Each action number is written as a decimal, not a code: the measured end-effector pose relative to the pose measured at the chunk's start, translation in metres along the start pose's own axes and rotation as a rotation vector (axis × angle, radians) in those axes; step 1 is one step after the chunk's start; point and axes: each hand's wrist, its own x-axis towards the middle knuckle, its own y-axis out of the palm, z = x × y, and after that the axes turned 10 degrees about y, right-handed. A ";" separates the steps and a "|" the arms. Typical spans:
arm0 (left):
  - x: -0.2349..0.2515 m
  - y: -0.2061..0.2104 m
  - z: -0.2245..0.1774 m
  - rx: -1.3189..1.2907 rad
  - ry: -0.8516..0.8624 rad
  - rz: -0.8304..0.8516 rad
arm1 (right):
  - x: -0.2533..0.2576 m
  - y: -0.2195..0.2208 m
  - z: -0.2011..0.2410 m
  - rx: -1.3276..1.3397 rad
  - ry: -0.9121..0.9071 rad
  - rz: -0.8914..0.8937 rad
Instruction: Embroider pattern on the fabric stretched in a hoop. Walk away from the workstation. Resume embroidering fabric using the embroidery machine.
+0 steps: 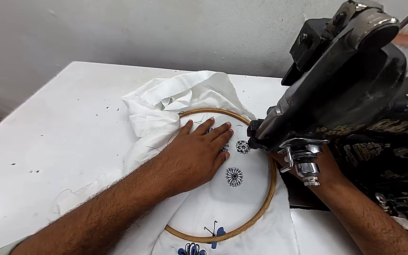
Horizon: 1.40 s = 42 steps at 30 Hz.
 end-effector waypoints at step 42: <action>-0.002 -0.001 -0.002 0.004 0.001 -0.002 | -0.001 -0.003 0.007 0.004 0.045 0.022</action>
